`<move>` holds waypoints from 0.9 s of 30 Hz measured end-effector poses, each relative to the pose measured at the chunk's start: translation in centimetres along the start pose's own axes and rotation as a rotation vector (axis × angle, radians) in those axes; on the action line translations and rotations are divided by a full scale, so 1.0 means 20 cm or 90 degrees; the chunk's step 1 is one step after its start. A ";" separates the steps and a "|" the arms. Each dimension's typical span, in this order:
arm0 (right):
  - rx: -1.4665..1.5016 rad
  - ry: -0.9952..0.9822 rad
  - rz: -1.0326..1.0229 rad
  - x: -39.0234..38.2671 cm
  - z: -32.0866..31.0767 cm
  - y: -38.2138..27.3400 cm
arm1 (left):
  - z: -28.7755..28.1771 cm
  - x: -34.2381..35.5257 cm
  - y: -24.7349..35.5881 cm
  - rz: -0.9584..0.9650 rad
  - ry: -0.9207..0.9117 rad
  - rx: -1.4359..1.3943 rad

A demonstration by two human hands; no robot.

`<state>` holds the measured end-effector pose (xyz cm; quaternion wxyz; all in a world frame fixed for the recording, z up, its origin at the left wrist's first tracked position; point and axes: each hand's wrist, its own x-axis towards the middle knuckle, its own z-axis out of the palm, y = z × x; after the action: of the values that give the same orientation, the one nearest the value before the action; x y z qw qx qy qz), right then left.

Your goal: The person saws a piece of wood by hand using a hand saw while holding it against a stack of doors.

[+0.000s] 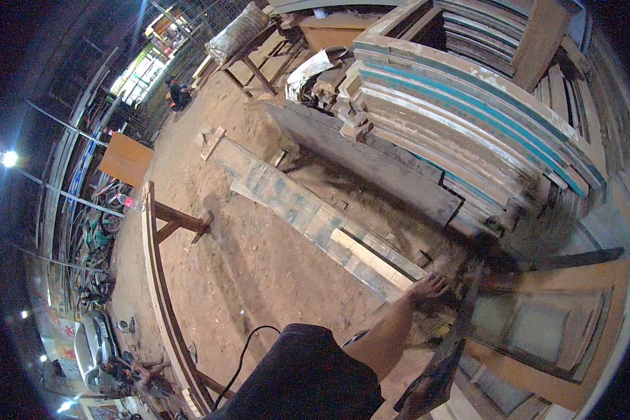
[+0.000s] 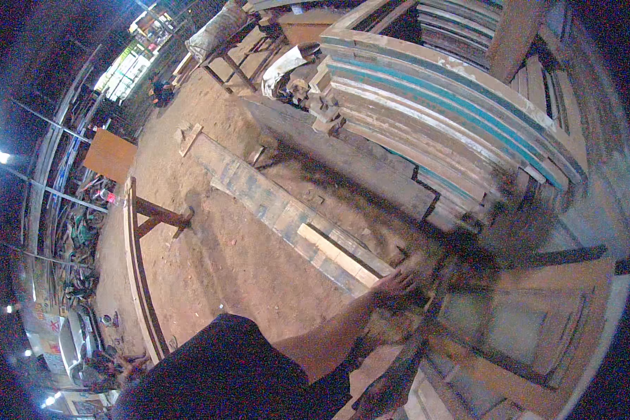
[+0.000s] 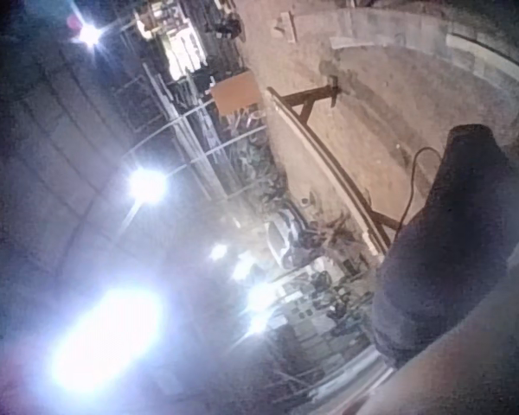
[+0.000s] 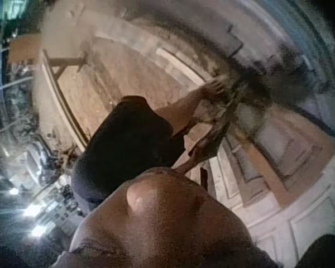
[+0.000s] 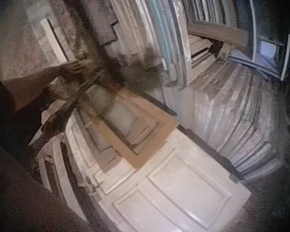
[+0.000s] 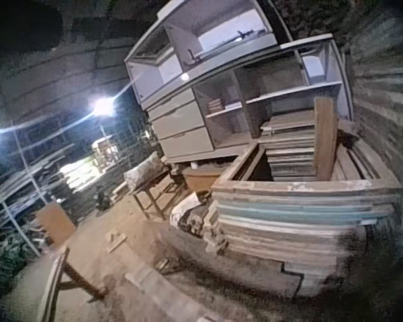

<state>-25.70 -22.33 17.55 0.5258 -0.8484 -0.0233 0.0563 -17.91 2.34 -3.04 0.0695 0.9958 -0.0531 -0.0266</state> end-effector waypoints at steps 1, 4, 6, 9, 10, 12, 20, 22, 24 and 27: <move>0.000 0.004 0.002 -0.01 -0.01 0.00 | 0.01 -0.01 0.00 -0.001 0.024 0.002; -0.002 0.011 -0.002 -0.01 0.00 0.00 | -0.01 0.02 -0.01 -0.006 -0.087 0.029; -0.011 0.011 0.002 -0.03 -0.03 0.00 | 0.01 0.02 -0.01 0.015 -0.079 0.045; -0.009 0.007 0.002 -0.07 -0.01 0.00 | 0.09 -0.03 0.00 -0.023 -0.027 0.052; -0.004 0.006 -0.003 -0.08 -0.01 0.01 | 0.10 -0.05 0.00 -0.040 -0.020 0.036; -0.011 0.026 -0.024 -0.04 0.00 0.05 | 0.09 0.01 0.02 -0.050 -0.004 -0.014; 0.010 0.005 -0.034 -0.06 0.07 0.03 | 0.31 -0.11 -0.06 -0.030 0.036 0.107; -0.015 0.041 -0.027 -0.02 0.02 0.04 | 0.23 0.07 0.02 -0.002 0.032 0.049; -0.017 0.040 -0.022 -0.02 0.02 0.02 | 0.20 0.08 0.01 -0.003 0.009 0.021; -0.001 0.015 -0.014 -0.09 0.03 0.01 | 0.21 -0.04 0.00 -0.030 0.025 0.060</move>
<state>-27.54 -22.08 17.31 0.5258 -0.8492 -0.0262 0.0403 -18.90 1.89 -7.21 0.0229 0.9993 -0.0295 -0.0058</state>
